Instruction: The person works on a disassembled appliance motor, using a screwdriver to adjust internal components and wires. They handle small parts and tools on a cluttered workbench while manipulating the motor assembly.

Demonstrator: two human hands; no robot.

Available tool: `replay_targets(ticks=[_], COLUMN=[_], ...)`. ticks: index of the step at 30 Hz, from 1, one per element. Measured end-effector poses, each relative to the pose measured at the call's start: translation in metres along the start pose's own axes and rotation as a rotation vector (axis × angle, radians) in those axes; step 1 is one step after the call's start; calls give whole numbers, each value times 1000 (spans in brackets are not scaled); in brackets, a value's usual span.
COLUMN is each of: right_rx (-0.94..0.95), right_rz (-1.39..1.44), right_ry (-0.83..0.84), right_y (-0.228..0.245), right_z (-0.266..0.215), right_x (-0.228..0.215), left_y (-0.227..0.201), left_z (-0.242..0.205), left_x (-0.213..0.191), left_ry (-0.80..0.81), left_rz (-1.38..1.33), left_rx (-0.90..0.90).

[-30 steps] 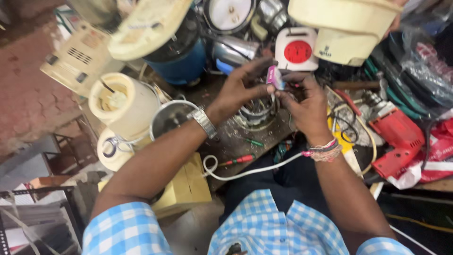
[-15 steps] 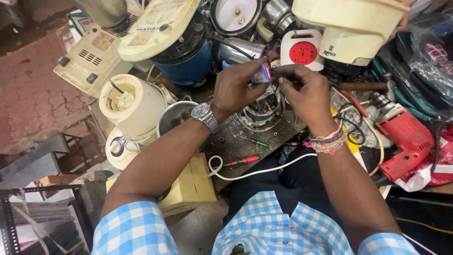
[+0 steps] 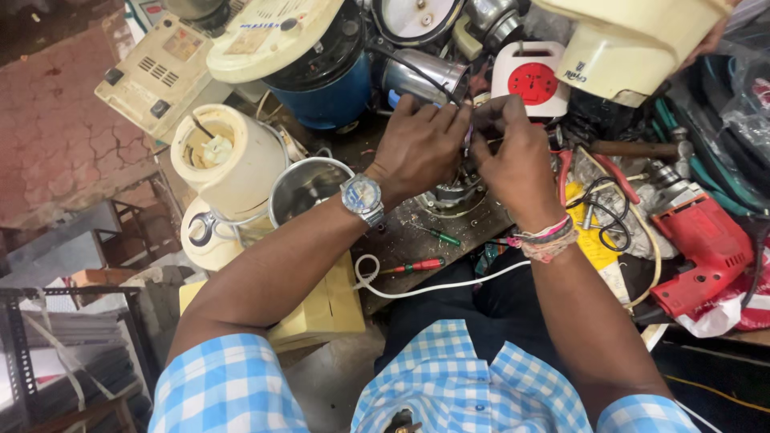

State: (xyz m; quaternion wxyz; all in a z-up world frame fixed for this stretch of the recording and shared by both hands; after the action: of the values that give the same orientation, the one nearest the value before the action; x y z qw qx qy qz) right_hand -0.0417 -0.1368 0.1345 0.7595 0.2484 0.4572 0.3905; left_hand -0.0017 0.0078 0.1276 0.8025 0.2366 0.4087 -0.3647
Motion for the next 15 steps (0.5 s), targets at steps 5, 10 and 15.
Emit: replay_targets(ticks=[5, 10, 15], right_rx=[-25, -122, 65], right_rz=[17, -152, -62], right_ry=[-19, -105, -56], right_y=[-3, -5, -24], right_z=[-2, -3, 0], right_x=[7, 16, 8], left_y=[2, 0, 4], left_z=[0, -4, -5], left_x=[0, 6, 22], left_ry=[30, 42, -23], left_rz=[15, 15, -229], left_rx=[-10, -19, -46])
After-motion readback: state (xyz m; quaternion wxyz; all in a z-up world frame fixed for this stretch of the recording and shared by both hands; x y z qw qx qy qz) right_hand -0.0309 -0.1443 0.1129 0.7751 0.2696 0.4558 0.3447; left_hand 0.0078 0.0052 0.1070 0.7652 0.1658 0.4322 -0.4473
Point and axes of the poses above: each hand's wrist, its own z-axis towards the middle knuckle, its own x-axis out of the palm, y = z × x, the point moved 4 cm from there along z, towards the middle knuckle, and after that the axes turned 1 degree about -x, right-handed, at the moved point
